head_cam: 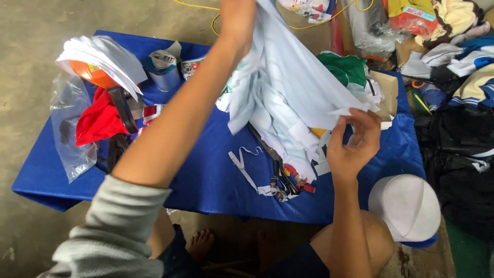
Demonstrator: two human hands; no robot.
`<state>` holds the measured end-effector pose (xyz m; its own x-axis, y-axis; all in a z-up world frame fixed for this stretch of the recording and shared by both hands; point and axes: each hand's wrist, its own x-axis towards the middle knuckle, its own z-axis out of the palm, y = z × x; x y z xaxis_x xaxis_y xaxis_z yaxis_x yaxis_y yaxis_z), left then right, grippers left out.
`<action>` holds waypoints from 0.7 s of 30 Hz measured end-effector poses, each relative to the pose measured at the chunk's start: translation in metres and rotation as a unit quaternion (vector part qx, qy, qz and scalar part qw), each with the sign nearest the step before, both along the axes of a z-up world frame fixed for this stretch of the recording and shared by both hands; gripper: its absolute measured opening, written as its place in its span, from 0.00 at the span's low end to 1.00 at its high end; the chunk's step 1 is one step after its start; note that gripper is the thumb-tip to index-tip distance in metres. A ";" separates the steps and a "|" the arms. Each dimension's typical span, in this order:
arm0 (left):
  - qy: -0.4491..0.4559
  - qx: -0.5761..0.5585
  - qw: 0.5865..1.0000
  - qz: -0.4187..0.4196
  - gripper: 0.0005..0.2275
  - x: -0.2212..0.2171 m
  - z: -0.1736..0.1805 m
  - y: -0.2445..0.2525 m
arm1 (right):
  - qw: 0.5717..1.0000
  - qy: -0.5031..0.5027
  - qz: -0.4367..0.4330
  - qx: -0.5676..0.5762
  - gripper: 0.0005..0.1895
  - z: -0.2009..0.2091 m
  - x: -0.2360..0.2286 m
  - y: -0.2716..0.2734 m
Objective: The person sits on the floor and uses shears to cut a red and white fabric strip on a blue table. After cutting, the person folds the fabric and then sorts through a pile of striped shirts and other clothing items.
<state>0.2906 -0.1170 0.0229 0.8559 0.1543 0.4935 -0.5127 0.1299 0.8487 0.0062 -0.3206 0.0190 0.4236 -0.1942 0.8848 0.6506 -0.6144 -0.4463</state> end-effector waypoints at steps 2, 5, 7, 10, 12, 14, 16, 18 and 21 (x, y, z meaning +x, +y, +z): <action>-0.022 0.096 0.995 0.004 0.13 0.005 0.004 0.007 | 0.999 0.034 0.001 0.016 0.19 0.008 -0.003 0.007; -0.063 0.284 0.957 0.017 0.10 0.005 0.010 0.018 | 0.993 0.116 -0.035 0.013 0.16 -0.003 -0.004 0.011; -0.083 0.372 0.924 0.025 0.09 -0.040 0.020 0.019 | 0.984 0.161 -0.073 -0.008 0.07 -0.022 -0.001 0.011; 0.060 0.740 0.656 -0.137 0.52 -0.157 0.036 0.014 | 0.979 0.202 -0.029 0.013 0.09 -0.047 0.004 0.018; -0.006 0.592 0.733 -0.335 0.56 -0.217 0.042 0.017 | 0.961 0.262 0.064 0.062 0.14 -0.050 0.005 0.032; -0.023 0.606 0.757 -0.244 0.27 -0.185 -0.049 0.002 | 0.960 0.249 0.094 0.086 0.19 -0.035 -0.002 0.051; -0.042 0.614 0.773 -0.152 0.05 -0.161 -0.086 0.002 | 0.958 0.234 0.123 0.109 0.24 -0.042 -0.004 0.055; 0.066 0.383 0.911 -0.140 0.10 -0.142 -0.068 0.021 | 0.980 0.172 -0.097 0.025 0.14 -0.068 0.001 0.047; 0.020 0.266 0.959 -0.095 0.08 -0.129 -0.042 0.026 | 0.952 0.271 0.001 -0.145 0.12 -0.109 0.015 0.070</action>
